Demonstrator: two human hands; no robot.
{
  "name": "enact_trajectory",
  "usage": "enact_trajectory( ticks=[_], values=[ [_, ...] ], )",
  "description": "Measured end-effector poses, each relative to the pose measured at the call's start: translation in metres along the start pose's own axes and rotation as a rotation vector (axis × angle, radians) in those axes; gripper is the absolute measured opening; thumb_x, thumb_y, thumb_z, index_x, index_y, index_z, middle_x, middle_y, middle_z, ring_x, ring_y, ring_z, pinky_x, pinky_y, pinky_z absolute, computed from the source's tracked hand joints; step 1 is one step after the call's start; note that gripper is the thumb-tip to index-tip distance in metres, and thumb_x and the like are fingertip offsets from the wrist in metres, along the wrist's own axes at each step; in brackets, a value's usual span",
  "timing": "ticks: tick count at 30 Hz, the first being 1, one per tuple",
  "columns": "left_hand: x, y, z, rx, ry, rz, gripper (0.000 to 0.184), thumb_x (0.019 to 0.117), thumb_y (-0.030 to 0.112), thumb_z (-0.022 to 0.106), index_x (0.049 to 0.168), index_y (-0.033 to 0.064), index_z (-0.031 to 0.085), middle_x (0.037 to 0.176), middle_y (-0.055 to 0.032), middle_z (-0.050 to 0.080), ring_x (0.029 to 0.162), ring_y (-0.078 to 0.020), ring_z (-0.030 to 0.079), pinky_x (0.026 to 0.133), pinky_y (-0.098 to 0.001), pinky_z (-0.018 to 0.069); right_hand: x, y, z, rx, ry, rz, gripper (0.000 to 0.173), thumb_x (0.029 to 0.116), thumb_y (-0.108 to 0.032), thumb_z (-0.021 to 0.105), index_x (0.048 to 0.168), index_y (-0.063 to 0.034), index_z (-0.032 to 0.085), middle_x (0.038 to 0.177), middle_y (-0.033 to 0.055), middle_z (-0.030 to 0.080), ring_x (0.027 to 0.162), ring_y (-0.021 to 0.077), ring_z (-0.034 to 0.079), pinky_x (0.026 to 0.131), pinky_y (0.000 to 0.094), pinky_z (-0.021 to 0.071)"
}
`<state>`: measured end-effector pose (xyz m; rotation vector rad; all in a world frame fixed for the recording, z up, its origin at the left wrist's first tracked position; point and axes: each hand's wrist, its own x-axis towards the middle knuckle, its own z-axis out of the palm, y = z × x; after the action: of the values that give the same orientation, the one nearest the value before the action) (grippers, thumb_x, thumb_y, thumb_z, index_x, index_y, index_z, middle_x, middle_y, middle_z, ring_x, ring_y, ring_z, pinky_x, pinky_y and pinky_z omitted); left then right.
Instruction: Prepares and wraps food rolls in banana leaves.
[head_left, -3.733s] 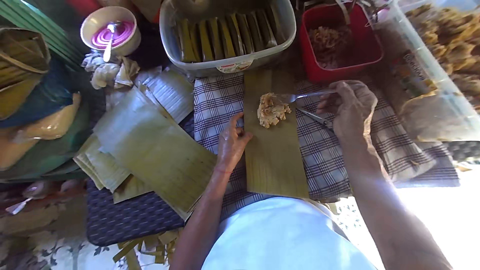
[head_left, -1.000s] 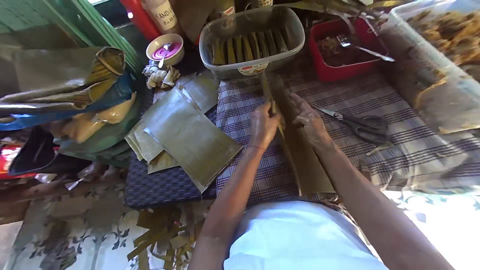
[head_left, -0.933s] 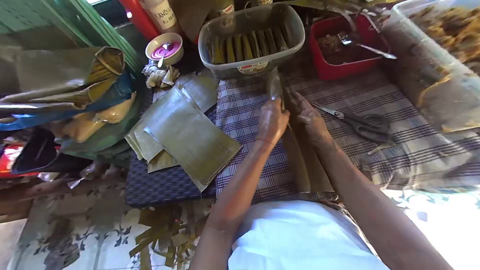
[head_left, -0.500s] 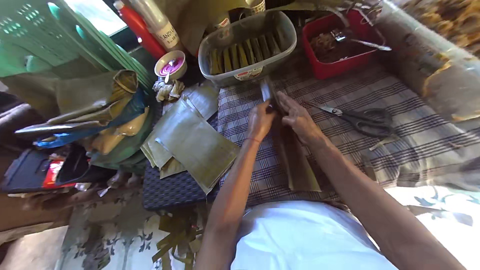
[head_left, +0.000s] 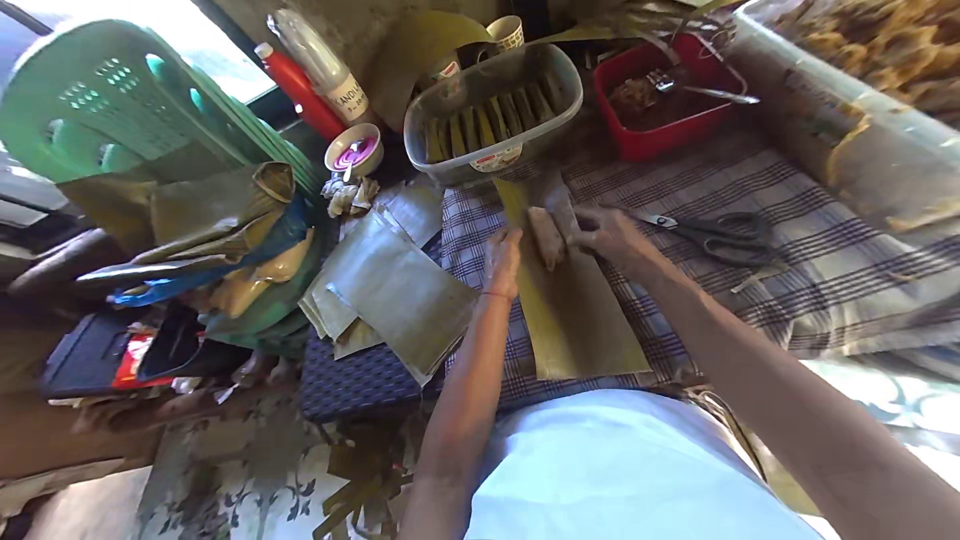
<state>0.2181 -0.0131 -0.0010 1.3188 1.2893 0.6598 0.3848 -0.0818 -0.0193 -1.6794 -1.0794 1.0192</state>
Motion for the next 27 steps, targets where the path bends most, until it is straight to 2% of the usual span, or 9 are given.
enact_trajectory(
  ticks=[2,4,7,10,16,18,21,25,27],
  values=[
    [-0.005,0.002,0.006,-0.108,0.029,-0.024,0.038,0.1107,0.024,0.043,0.137,0.0006,0.058,0.132,-0.0215,0.06,0.118,-0.0295,0.058,0.1,-0.0501,0.0461,0.0,-0.009,0.012,-0.15,-0.016,0.012,0.022,0.0999,-0.016,0.066,0.105,0.0061,0.066,0.098,0.0252,0.066,0.091,0.0378,0.064,0.081,0.0587,0.0495],
    [-0.007,-0.002,0.01,-0.311,0.041,-0.06,0.038,0.1105,0.03,0.041,0.135,0.0055,0.057,0.122,-0.0152,0.065,0.107,-0.0243,0.063,0.091,-0.0455,0.0531,-0.003,-0.015,0.024,-0.156,0.032,0.016,0.031,0.1076,-0.019,0.053,0.098,0.0073,0.066,0.094,0.0268,0.064,0.09,0.0395,0.063,0.079,0.0589,0.0477],
    [-0.012,0.002,0.01,-0.627,0.007,-0.163,0.039,0.1106,0.037,0.038,0.13,0.0094,0.056,0.112,-0.0112,0.066,0.098,-0.0218,0.066,0.083,-0.0427,0.0562,-0.021,-0.037,0.044,0.077,0.149,-0.066,0.034,0.1113,-0.019,0.043,0.129,0.0009,0.065,0.123,0.0211,0.067,0.113,0.0314,0.064,0.099,0.0516,0.0478],
    [-0.03,0.018,0.014,-0.706,-0.044,-0.171,0.041,0.11,0.045,0.031,0.111,0.0149,0.06,0.087,-0.0005,0.065,0.076,-0.0097,0.065,0.066,-0.0276,0.0551,-0.034,-0.038,0.075,-0.105,0.177,-0.482,0.046,0.111,-0.016,0.036,0.152,-0.0002,0.047,0.161,0.0164,0.042,0.152,0.0319,0.035,0.125,0.0461,0.0267],
    [-0.037,0.01,0.001,-0.821,-0.308,-0.064,0.051,0.1107,0.048,0.023,0.143,0.0164,0.048,0.135,-0.0073,0.062,0.127,-0.0226,0.058,0.106,-0.0468,0.0491,0.004,-0.028,0.051,-0.303,0.204,-0.487,0.047,0.1119,-0.021,0.036,0.152,0.0019,0.046,0.162,0.0202,0.038,0.153,0.0408,0.028,0.126,0.0546,0.0212],
    [-0.037,0.014,0.002,-0.806,-0.311,-0.093,0.05,0.1108,0.048,0.024,0.139,0.0159,0.051,0.128,-0.0066,0.065,0.121,-0.021,0.062,0.102,-0.0441,0.0514,-0.006,-0.034,0.051,-0.244,0.207,-0.463,0.046,0.1117,-0.019,0.037,0.151,0.0034,0.046,0.161,0.0214,0.039,0.153,0.0388,0.03,0.126,0.0509,0.0218],
    [-0.042,0.018,0.008,-0.833,-0.269,-0.166,0.051,0.1096,0.051,0.022,0.104,0.02,0.062,0.089,0.0015,0.07,0.085,-0.0109,0.07,0.075,-0.0313,0.0596,-0.032,-0.039,0.067,-0.215,0.166,-0.59,0.046,0.1098,-0.018,0.038,0.149,0.0004,0.051,0.159,0.0157,0.044,0.153,0.0303,0.033,0.127,0.0458,0.0213],
    [-0.044,-0.007,0.004,-0.905,-0.371,-0.09,0.05,0.1096,0.051,0.025,0.135,0.0187,0.053,0.127,-0.0031,0.066,0.123,-0.0192,0.061,0.104,-0.0439,0.0503,-0.013,-0.027,0.038,-0.31,0.102,-0.455,0.046,0.1116,-0.017,0.035,0.15,0.0035,0.047,0.161,0.0199,0.04,0.154,0.0375,0.029,0.127,0.0512,0.0183],
    [-0.045,-0.008,0.006,-0.904,-0.353,-0.094,0.05,0.1099,0.05,0.024,0.136,0.0181,0.053,0.128,-0.0036,0.066,0.123,-0.0194,0.061,0.105,-0.0438,0.0503,-0.011,-0.025,0.039,-0.302,0.118,-0.421,0.046,0.112,-0.019,0.036,0.151,0.0034,0.046,0.161,0.0207,0.04,0.153,0.0381,0.029,0.127,0.0522,0.0185]
  ],
)
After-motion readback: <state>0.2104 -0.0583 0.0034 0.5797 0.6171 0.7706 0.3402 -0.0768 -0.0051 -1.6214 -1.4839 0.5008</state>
